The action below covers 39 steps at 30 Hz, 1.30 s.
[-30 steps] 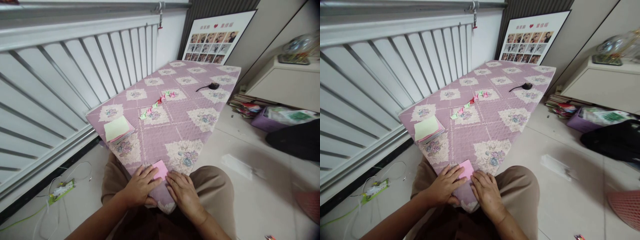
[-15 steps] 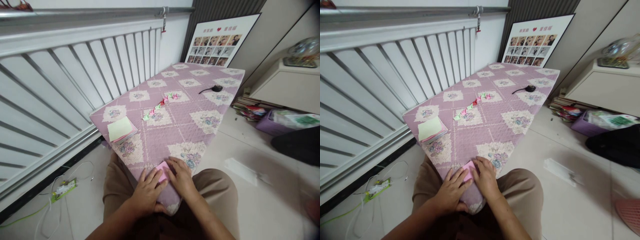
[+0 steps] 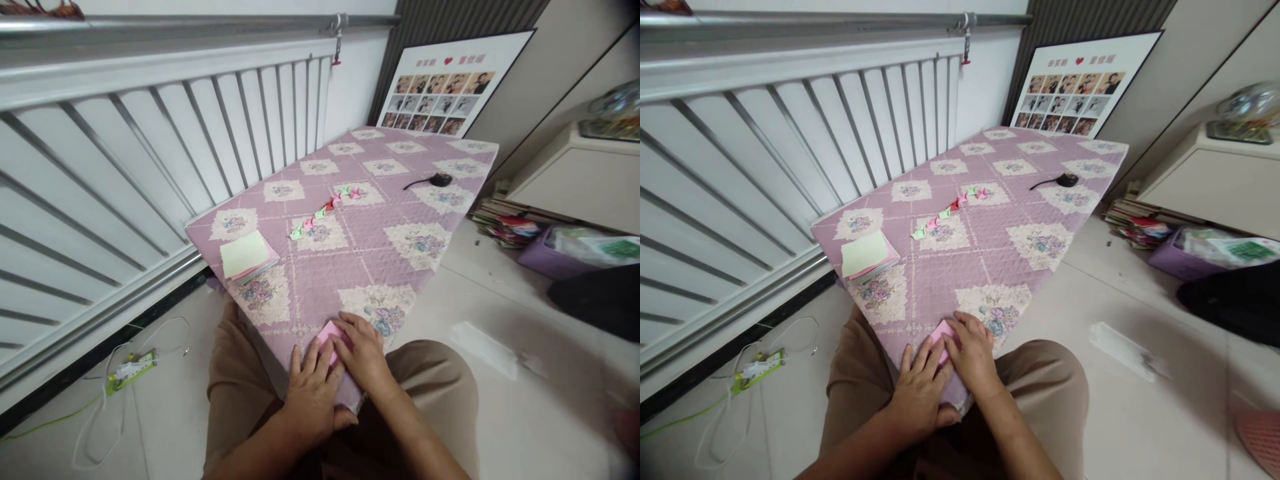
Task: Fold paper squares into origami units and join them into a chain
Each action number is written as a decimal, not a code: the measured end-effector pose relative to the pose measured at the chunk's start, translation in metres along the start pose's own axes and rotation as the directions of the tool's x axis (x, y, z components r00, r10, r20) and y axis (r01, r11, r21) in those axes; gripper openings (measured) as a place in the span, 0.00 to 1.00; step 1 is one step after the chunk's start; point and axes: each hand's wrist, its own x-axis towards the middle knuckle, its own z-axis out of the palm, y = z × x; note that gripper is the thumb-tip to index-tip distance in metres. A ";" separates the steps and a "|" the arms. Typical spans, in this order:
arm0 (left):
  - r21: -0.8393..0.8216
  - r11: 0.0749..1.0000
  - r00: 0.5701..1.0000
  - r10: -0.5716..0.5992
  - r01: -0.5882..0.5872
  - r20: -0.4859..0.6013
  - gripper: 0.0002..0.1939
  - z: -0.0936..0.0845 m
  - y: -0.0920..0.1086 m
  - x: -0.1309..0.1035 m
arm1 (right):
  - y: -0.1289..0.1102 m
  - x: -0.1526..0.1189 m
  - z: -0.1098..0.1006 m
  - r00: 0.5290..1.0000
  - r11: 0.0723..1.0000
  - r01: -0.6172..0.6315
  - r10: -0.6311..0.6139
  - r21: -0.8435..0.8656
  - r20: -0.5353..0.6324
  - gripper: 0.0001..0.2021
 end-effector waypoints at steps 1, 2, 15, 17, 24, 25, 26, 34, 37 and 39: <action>0.001 1.000 1.000 -0.002 0.002 0.001 0.48 -0.001 0.000 0.000 | 0.000 0.000 0.000 1.000 1.000 0.000 0.000 0.006 0.002 0.14; 0.002 1.000 1.000 -0.003 0.003 0.001 0.48 -0.001 -0.001 0.000 | 0.000 0.000 0.000 1.000 1.000 -0.001 0.001 0.012 0.005 0.14; -0.003 1.000 0.998 -0.018 0.018 -0.054 0.46 0.000 -0.001 -0.003 | 0.006 0.014 -0.008 0.991 1.000 0.005 -0.001 -0.030 0.135 0.03; 0.001 1.000 0.997 -0.030 0.031 -0.066 0.46 -0.001 -0.001 -0.004 | 0.009 0.017 -0.011 0.984 0.998 0.044 -0.037 -0.037 0.176 0.03; -0.042 0.998 0.967 -0.050 0.041 -0.248 0.27 -0.011 -0.011 -0.004 | 0.019 0.017 -0.014 0.974 0.992 0.128 -0.125 -0.003 0.188 0.05; -0.061 0.997 0.958 -0.065 0.049 -0.280 0.21 -0.013 -0.013 -0.002 | 0.020 0.017 -0.014 0.975 0.991 0.134 -0.131 -0.004 0.182 0.05; -0.082 0.995 0.949 -0.083 0.061 -0.303 0.15 -0.015 -0.016 0.001 | 0.020 0.016 -0.013 0.975 0.990 0.139 -0.136 -0.006 0.175 0.05; -0.153 0.950 0.880 -0.310 0.272 -0.359 0.11 -0.031 -0.027 0.035 | 0.025 0.012 -0.012 0.968 0.973 0.231 -0.231 0.014 0.098 0.05; -0.128 0.962 0.915 -0.270 0.242 -0.299 0.07 -0.034 -0.029 0.039 | 0.027 0.010 -0.013 0.959 0.962 0.270 -0.272 0.037 0.076 0.06; -0.119 0.965 0.925 -0.259 0.235 -0.278 0.02 -0.036 -0.030 0.040 | 0.028 0.010 -0.013 0.953 0.956 0.289 -0.292 0.049 0.076 0.06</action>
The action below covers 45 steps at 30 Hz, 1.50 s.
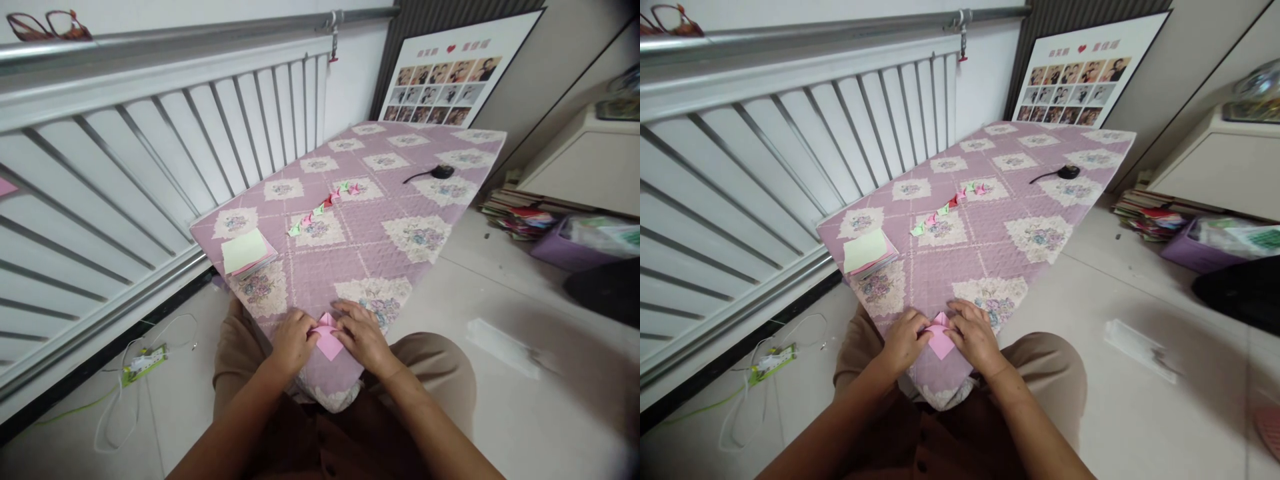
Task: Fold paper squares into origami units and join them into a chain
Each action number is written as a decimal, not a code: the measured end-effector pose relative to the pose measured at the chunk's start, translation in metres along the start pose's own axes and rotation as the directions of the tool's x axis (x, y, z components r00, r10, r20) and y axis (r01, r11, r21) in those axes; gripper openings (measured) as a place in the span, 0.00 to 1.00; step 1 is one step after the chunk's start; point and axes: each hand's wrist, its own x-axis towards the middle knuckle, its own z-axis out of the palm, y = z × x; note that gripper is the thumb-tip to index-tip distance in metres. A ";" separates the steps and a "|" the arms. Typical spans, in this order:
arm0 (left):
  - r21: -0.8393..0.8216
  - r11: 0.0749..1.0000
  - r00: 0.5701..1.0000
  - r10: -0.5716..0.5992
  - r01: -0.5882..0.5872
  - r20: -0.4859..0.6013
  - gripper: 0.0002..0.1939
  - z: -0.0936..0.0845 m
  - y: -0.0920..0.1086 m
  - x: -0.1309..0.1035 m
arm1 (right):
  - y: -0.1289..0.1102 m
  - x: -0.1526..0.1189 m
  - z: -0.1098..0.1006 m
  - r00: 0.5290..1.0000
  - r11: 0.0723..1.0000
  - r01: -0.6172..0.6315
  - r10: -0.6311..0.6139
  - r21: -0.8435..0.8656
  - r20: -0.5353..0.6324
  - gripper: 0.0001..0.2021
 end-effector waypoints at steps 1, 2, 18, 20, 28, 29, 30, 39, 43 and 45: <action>0.002 1.000 1.000 0.002 -0.002 0.005 0.01 0.000 0.000 0.000 | 0.001 0.000 0.000 1.000 1.000 0.010 -0.010 0.004 0.006 0.06; 0.001 1.000 1.000 0.007 -0.007 0.006 0.02 -0.001 -0.001 0.000 | 0.002 0.000 0.000 1.000 1.000 0.019 -0.019 0.006 0.013 0.05; 0.170 0.941 0.954 0.280 -0.294 0.104 0.12 0.003 -0.017 -0.010 | -0.012 -0.028 -0.006 0.988 0.970 0.130 -0.144 -0.207 -0.050 0.08; 0.205 0.925 0.947 0.305 -0.321 0.104 0.12 0.002 -0.018 -0.012 | -0.012 -0.031 -0.007 0.989 0.971 0.133 -0.142 -0.199 -0.036 0.08; 0.319 0.854 0.911 0.395 -0.411 0.117 0.11 0.000 -0.021 -0.022 | -0.013 -0.043 -0.006 0.995 0.975 0.066 -0.081 -0.212 -0.063 0.10; 0.331 0.847 0.910 0.394 -0.415 0.131 0.12 -0.001 -0.019 -0.023 | -0.016 -0.043 -0.007 0.996 0.975 0.043 -0.059 -0.217 -0.067 0.10; 0.340 0.842 0.908 0.392 -0.419 0.148 0.12 -0.003 -0.017 -0.023 | -0.021 -0.042 -0.008 0.997 0.974 0.018 -0.034 -0.227 -0.069 0.10; 0.236 0.879 0.905 0.371 -0.414 0.208 0.14 -0.010 -0.014 -0.026 | -0.054 -0.045 0.009 0.997 0.977 0.079 -0.077 -0.199 0.018 0.14; 0.257 0.893 0.925 0.330 -0.370 0.187 0.17 -0.007 -0.020 -0.032 | -0.040 -0.055 0.005 0.999 0.979 0.028 -0.036 -0.202 -0.037 0.12; 0.265 0.911 0.946 0.284 -0.317 0.157 0.17 -0.005 -0.021 -0.035 | -0.035 -0.055 0.000 0.998 0.981 0.000 -0.013 -0.193 -0.063 0.12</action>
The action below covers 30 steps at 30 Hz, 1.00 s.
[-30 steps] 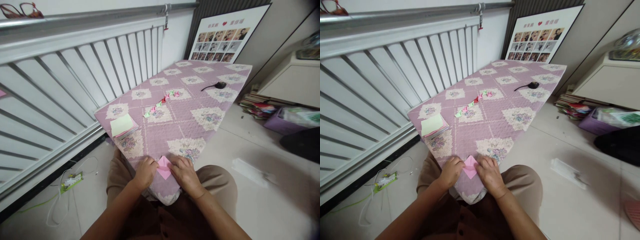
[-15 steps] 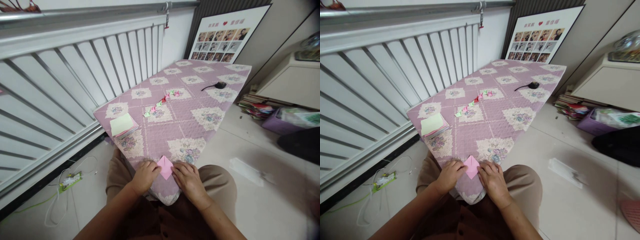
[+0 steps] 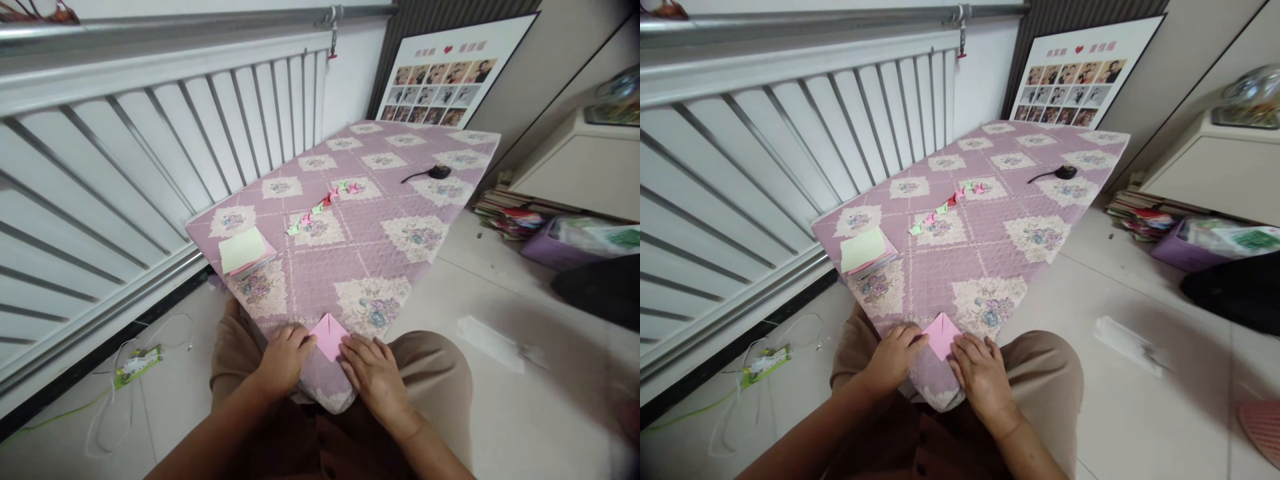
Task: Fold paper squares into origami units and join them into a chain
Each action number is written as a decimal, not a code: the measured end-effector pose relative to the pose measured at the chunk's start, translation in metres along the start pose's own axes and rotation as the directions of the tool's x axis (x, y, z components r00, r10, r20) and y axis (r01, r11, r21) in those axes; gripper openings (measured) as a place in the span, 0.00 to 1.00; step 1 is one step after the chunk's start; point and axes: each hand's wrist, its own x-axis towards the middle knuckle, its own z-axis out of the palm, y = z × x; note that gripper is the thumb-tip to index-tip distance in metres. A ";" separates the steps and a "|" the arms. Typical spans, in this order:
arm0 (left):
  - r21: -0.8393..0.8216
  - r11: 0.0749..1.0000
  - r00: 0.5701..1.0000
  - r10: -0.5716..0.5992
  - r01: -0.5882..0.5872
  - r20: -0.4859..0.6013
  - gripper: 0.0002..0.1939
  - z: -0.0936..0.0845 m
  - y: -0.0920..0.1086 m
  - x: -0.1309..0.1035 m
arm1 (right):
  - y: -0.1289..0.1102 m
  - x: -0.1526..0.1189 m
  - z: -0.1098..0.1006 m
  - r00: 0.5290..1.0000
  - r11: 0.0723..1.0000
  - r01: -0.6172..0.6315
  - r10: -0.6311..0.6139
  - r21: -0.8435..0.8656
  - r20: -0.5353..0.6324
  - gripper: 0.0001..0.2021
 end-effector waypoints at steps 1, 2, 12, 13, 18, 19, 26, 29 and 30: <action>-0.005 1.000 1.000 -0.028 0.028 -0.009 0.17 0.001 0.000 0.000 | 0.001 0.002 -0.002 1.000 1.000 -0.014 0.014 0.006 -0.006 0.11; -0.013 0.998 0.998 -0.058 0.057 -0.018 0.16 0.002 0.001 0.000 | 0.002 0.005 -0.004 0.999 0.999 -0.032 0.032 0.012 -0.007 0.10; -0.118 0.949 0.954 -0.298 0.291 -0.042 0.09 -0.012 0.013 0.031 | 0.003 0.039 0.006 0.971 0.970 -0.237 0.236 -0.046 -0.027 0.12; -0.128 0.949 0.954 -0.297 0.288 -0.051 0.09 -0.011 0.014 0.032 | 0.004 0.040 0.006 0.970 0.969 -0.243 0.242 -0.049 -0.022 0.16; -0.169 0.982 0.993 -0.099 0.087 -0.065 0.09 -0.003 0.023 0.029 | 0.008 0.039 0.006 0.975 0.974 -0.224 0.224 -0.035 0.004 0.14; -0.161 0.985 0.996 -0.065 0.054 -0.064 0.10 0.000 0.024 0.027 | 0.008 0.039 0.005 0.974 0.973 -0.228 0.228 -0.024 0.004 0.12; -0.082 0.996 0.997 -0.046 0.041 -0.066 0.13 0.010 0.027 0.018 | 0.009 0.039 0.003 0.962 0.959 -0.271 0.267 0.089 0.047 0.07; -0.077 0.996 0.997 -0.051 0.047 -0.059 0.13 0.008 0.028 0.018 | 0.011 0.041 0.000 0.963 0.959 -0.267 0.262 0.099 0.064 0.03; -0.076 0.996 0.997 -0.054 0.049 -0.057 0.14 0.007 0.029 0.018 | 0.012 0.042 0.000 0.966 0.962 -0.256 0.250 0.098 0.070 0.02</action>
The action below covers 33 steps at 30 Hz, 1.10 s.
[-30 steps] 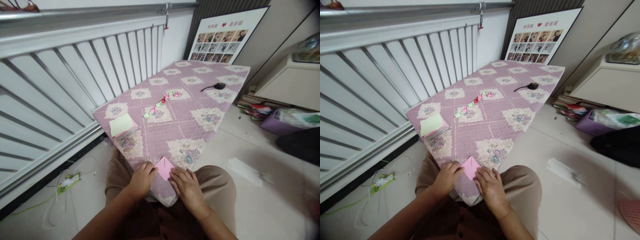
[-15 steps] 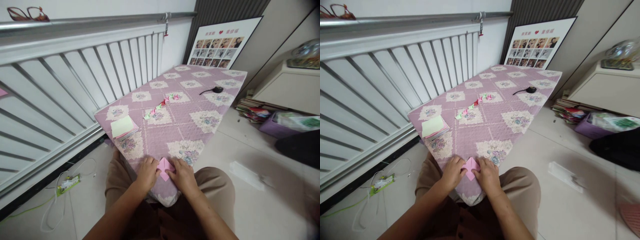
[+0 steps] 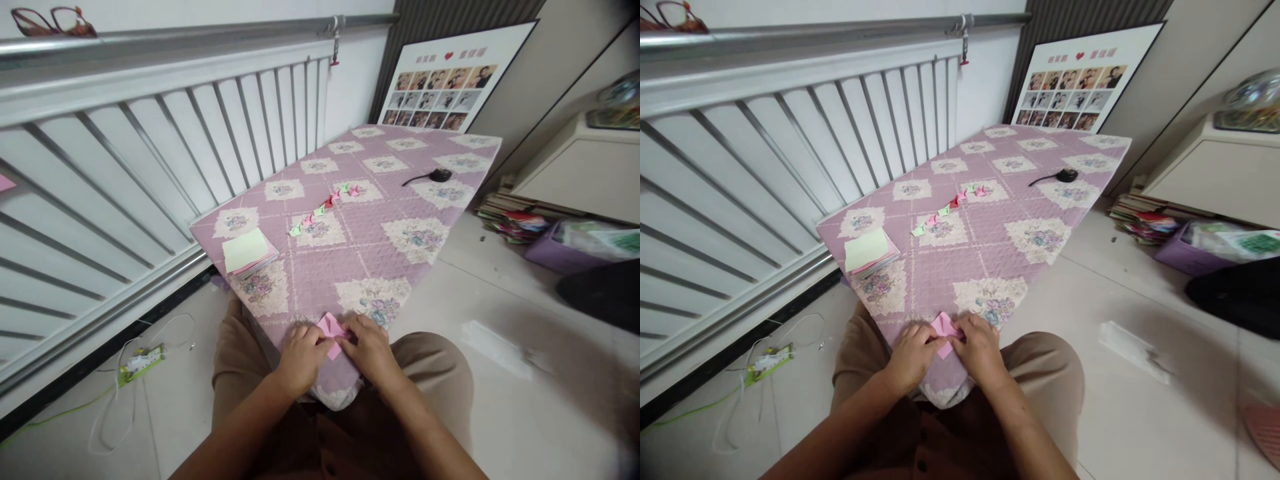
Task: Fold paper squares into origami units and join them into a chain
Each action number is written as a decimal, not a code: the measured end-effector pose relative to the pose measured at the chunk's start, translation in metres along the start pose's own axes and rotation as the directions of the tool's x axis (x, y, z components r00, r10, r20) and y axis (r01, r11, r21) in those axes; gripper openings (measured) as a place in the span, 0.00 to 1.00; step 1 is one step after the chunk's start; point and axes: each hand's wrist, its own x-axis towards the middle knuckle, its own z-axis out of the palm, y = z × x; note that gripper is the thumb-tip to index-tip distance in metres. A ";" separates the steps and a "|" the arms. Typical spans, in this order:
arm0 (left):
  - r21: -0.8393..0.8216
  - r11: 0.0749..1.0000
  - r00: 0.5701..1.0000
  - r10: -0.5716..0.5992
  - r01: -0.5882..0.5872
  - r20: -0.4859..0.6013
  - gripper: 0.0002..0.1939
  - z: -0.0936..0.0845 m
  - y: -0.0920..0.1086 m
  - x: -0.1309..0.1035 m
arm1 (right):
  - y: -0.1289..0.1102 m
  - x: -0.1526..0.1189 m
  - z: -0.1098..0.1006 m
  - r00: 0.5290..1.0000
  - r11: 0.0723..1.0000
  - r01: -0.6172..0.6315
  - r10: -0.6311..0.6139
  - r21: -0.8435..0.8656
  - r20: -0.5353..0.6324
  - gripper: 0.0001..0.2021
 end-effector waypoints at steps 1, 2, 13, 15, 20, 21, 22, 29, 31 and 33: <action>0.000 1.000 1.000 -0.001 0.001 0.002 0.14 -0.001 0.000 0.000 | 0.001 0.001 -0.001 1.000 1.000 0.015 -0.015 -0.002 0.011 0.01; -0.002 1.000 1.000 0.000 0.000 0.004 0.14 -0.001 0.001 0.001 | 0.003 0.003 -0.001 0.999 0.999 0.033 -0.033 -0.004 0.024 0.01; -0.041 0.997 0.998 -0.059 0.058 -0.008 0.19 -0.003 0.000 0.002 | 0.017 0.006 -0.005 0.921 0.920 0.381 -0.368 -0.096 0.128 0.09; -0.028 0.999 0.999 -0.039 0.039 0.019 0.20 -0.006 0.000 0.003 | 0.019 0.003 -0.006 0.909 0.904 0.410 -0.394 -0.123 0.136 0.10; -0.003 1.000 0.998 -0.012 0.012 0.068 0.15 -0.009 0.001 0.007 | 0.025 -0.004 -0.005 0.896 0.890 0.438 -0.419 -0.129 0.151 0.09; 0.005 1.000 0.998 -0.015 0.015 0.067 0.14 -0.009 0.001 0.007 | 0.026 -0.006 -0.004 0.897 0.891 0.435 -0.417 -0.126 0.148 0.09; 0.013 1.000 0.998 -0.016 0.015 0.067 0.13 -0.009 0.001 0.007 | 0.027 -0.007 -0.004 0.898 0.894 0.432 -0.414 -0.123 0.147 0.09; 0.100 0.995 0.999 0.013 -0.017 0.048 0.14 -0.006 0.002 0.004 | 0.027 -0.014 -0.007 0.894 0.891 0.448 -0.442 -0.077 0.076 0.10; 0.131 0.991 0.998 0.032 -0.039 0.056 0.14 -0.007 0.002 0.001 | 0.026 -0.016 -0.010 0.888 0.886 0.459 -0.457 -0.060 0.046 0.11; 0.155 0.986 0.996 0.056 -0.065 0.064 0.15 -0.009 0.004 -0.002 | 0.024 -0.017 -0.013 0.887 0.886 0.461 -0.461 -0.055 0.021 0.10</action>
